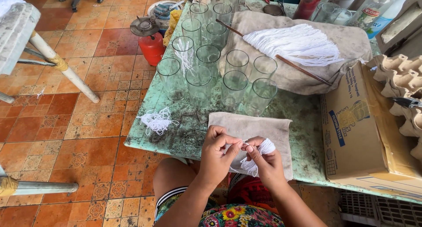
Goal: The person is preparing candle wicks by separating individual strings from a bundle, coiling them into small loops, and organizing them on a cloth.
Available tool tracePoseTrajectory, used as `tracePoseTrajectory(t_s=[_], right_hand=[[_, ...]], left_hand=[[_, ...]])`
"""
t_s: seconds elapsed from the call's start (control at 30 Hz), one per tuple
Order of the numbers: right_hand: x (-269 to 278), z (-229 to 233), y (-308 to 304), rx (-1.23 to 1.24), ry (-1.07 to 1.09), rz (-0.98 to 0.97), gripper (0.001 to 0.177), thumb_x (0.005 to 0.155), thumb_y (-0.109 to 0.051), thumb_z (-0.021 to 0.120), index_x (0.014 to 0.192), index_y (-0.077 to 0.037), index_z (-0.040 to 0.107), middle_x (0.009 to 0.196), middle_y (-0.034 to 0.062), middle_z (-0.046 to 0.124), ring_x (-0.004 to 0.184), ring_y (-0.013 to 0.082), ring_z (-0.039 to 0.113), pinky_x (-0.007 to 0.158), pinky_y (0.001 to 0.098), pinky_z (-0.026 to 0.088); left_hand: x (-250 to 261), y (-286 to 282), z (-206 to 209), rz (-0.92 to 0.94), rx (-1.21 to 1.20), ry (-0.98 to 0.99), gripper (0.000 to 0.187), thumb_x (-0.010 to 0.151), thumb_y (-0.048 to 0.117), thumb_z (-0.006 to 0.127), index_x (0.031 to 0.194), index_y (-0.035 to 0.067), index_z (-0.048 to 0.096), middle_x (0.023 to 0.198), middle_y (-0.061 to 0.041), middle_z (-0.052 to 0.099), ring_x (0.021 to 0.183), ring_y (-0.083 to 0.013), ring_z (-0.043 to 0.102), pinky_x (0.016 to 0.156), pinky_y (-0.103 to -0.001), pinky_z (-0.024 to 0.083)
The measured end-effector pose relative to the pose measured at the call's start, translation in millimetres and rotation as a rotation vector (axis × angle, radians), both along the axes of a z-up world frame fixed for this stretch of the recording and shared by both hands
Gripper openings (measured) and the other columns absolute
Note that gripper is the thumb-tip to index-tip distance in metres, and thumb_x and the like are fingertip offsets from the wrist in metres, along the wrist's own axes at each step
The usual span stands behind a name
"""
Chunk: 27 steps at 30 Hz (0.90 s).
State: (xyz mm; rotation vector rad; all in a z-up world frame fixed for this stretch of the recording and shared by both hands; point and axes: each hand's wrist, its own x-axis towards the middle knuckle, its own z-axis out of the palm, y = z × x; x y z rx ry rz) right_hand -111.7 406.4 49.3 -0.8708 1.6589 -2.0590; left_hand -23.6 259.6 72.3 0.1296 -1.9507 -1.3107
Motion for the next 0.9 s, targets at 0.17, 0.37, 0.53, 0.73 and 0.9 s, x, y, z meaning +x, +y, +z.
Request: tracePoseTrajectory(t_s=[0.17, 0.37, 0.53, 0.73, 0.9], right_hand=[[-5.1, 4.7, 1.3, 0.157, 0.463, -0.132, 0.008, 0.102, -0.014, 0.058, 0.102, -0.008, 0.063, 0.095, 0.0042, 0.064, 0.088, 0.0173, 0.063, 0.082, 0.0313, 0.049], [-2.7, 1.4, -5.3, 0.076, 0.401, -0.216, 0.003, 0.098, -0.011, 0.066, 0.099, -0.009, 0.067, 0.093, 0.0041, 0.063, 0.087, 0.0163, 0.062, 0.080, 0.0301, 0.049], [5.1, 13.5, -5.1, -0.012, 0.339, -0.166, 0.010, 0.096, -0.004, 0.065, 0.100, -0.007, 0.073, 0.098, 0.0036, 0.061, 0.094, 0.0162, 0.061, 0.085, 0.0305, 0.049], [-3.9, 0.3, -6.6, -0.236, -0.061, 0.016, 0.007, 0.100, -0.011, 0.061, 0.093, -0.011, 0.063, 0.089, 0.0039, 0.057, 0.077, 0.0164, 0.053, 0.067, 0.0291, 0.046], [-14.4, 0.1, 2.5, -0.505, -0.722, 0.377, 0.018, 0.099, -0.019, 0.067, 0.088, -0.009, 0.056, 0.140, 0.0113, 0.053, 0.140, 0.0362, 0.048, 0.103, 0.0492, 0.047]], left_hand=[[5.9, 0.9, 7.6, 0.014, -0.317, -0.025, 0.011, 0.092, 0.003, 0.071, 0.101, 0.008, 0.068, 0.102, -0.009, 0.046, 0.085, -0.0225, 0.058, 0.068, -0.033, 0.055], [4.4, -1.6, -1.3, -0.272, 0.245, -0.151, 0.010, 0.097, 0.019, 0.070, 0.098, 0.009, 0.070, 0.097, 0.000, 0.048, 0.073, -0.0098, 0.042, 0.069, -0.024, 0.040], [4.2, -2.9, -2.8, -0.267, 0.284, -0.139, 0.010, 0.097, 0.018, 0.070, 0.100, 0.009, 0.070, 0.097, 0.000, 0.051, 0.074, -0.0098, 0.044, 0.071, -0.024, 0.041], [3.7, 1.3, -8.6, -0.283, 0.414, -0.252, 0.011, 0.097, 0.022, 0.067, 0.093, 0.012, 0.064, 0.076, 0.005, 0.056, 0.064, -0.0050, 0.038, 0.059, -0.023, 0.034], [4.9, -1.5, -3.9, -0.263, 0.378, -0.202, 0.007, 0.093, 0.018, 0.076, 0.098, 0.012, 0.078, 0.088, 0.002, 0.064, 0.081, -0.0106, 0.062, 0.075, -0.024, 0.048]])
